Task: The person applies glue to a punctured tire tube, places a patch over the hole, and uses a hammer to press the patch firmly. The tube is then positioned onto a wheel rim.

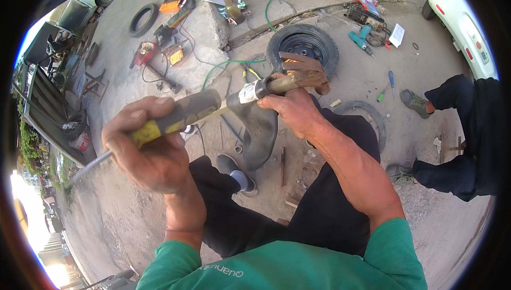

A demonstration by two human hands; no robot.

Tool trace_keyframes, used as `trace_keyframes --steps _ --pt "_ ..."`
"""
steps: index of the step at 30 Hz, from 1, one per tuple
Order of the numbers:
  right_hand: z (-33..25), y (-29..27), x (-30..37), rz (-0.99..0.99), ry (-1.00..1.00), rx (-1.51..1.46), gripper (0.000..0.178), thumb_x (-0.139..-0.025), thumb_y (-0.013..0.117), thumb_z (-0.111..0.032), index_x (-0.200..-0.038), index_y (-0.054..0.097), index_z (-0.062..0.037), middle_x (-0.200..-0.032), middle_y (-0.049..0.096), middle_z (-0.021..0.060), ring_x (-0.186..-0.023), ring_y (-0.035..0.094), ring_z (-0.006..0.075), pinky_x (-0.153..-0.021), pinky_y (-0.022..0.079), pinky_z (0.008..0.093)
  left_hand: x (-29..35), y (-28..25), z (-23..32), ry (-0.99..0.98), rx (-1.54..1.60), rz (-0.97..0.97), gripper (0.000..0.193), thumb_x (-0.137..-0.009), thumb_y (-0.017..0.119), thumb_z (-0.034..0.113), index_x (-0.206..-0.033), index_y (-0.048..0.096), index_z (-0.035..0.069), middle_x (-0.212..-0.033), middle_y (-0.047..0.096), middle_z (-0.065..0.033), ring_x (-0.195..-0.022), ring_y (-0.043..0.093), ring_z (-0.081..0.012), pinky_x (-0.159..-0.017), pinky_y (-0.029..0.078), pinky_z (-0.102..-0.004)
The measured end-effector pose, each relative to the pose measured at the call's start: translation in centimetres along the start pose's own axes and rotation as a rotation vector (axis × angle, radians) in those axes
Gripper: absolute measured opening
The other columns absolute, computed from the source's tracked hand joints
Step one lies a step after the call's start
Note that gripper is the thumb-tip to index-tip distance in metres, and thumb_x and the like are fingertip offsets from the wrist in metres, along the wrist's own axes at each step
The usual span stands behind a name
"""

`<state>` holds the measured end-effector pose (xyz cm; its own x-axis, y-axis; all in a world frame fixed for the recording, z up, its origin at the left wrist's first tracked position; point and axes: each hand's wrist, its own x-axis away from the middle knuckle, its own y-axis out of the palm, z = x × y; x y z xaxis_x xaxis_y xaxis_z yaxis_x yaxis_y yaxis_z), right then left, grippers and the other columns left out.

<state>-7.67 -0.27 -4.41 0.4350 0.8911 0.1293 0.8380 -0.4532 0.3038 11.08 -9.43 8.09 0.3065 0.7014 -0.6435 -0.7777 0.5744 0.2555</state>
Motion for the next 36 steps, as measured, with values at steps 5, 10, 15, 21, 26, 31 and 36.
trace_keyframes --steps 5,10,15,21,26,31,36 --pt "-0.2 0.4 -0.4 0.021 -0.008 0.002 0.021 -0.088 0.072 -0.011 -0.106 0.066 -0.0019 -0.101 0.065 0.0001 -0.093 0.056 0.0089 -0.085 0.046 0.0277 0.2 1.0 -3.2 -0.227 -0.322 -0.325 0.026 -0.109 0.045 0.020 -0.104 0.063 0.001 -0.099 0.072 -0.0186 -0.061 0.057 -0.0123 -0.053 0.045 -0.0229" --pt "-0.1 0.8 0.0 0.025 0.007 0.018 0.025 -0.090 0.074 -0.016 -0.109 0.069 -0.0004 -0.102 0.066 0.0007 -0.095 0.058 0.0093 -0.084 0.048 0.0284 0.7 -0.1 -1.9 -0.012 -0.077 -0.157 0.030 -0.110 0.046 0.028 -0.109 0.062 0.003 -0.102 0.071 -0.0193 -0.071 0.061 -0.0137 -0.056 0.047 -0.0236" --pt "-0.6 0.5 0.4 0.074 0.001 -0.032 0.035 -0.091 0.073 -0.015 -0.121 0.066 0.0011 -0.113 0.066 0.0030 -0.100 0.057 0.0109 -0.091 0.047 0.0299 0.1 0.3 -2.4 -0.190 -0.150 -0.183 0.031 -0.111 0.044 0.029 -0.108 0.060 0.002 -0.100 0.071 -0.0193 -0.064 0.060 -0.0130 -0.055 0.049 -0.0234" --pt "0.2 0.9 -0.2 0.012 -0.004 -0.083 0.036 -0.091 0.071 -0.013 -0.122 0.064 0.0013 -0.114 0.065 0.0039 -0.103 0.057 0.0118 -0.093 0.047 0.0300 1.0 0.5 -5.4 -0.073 -0.389 -0.399 0.033 -0.112 0.035 0.028 -0.103 0.057 0.005 -0.100 0.071 -0.0241 -0.061 0.061 -0.0145 -0.049 0.047 -0.0228" --pt "-0.6 -0.1 0.0 -0.042 0.018 -0.130 0.027 -0.089 0.071 -0.011 -0.114 0.067 -0.0004 -0.106 0.065 0.0020 -0.100 0.057 0.0111 -0.089 0.046 0.0289 -1.6 -1.0 -0.4 -0.224 -0.240 0.022 0.039 -0.109 0.043 0.028 -0.094 0.064 -0.001 -0.083 0.073 -0.0156 -0.065 0.058 -0.0104 -0.053 0.044 -0.0224" --pt "-1.2 -1.9 -0.5 -0.194 -0.056 0.023 0.032 -0.079 0.062 -0.007 -0.111 0.062 -0.0024 -0.101 0.064 -0.0011 -0.092 0.055 0.0074 -0.087 0.042 0.0240 -3.9 -4.0 -2.7 -0.727 -0.655 -0.199 0.046 -0.105 0.055 0.041 -0.082 0.068 0.003 -0.066 0.067 -0.0047 -0.060 0.058 -0.0096 -0.059 0.044 -0.0282" --pt "-3.2 -1.7 -0.5 -0.258 -0.025 0.107 0.040 -0.072 0.063 -0.010 -0.111 0.061 -0.0025 -0.098 0.065 -0.0006 -0.093 0.056 0.0079 -0.087 0.042 0.0233 -2.8 -4.9 -5.0 -0.814 -0.680 -0.440 0.045 -0.103 0.059 0.041 -0.089 0.072 0.000 -0.064 0.065 -0.0048 -0.061 0.060 -0.0112 -0.059 0.047 -0.0307"
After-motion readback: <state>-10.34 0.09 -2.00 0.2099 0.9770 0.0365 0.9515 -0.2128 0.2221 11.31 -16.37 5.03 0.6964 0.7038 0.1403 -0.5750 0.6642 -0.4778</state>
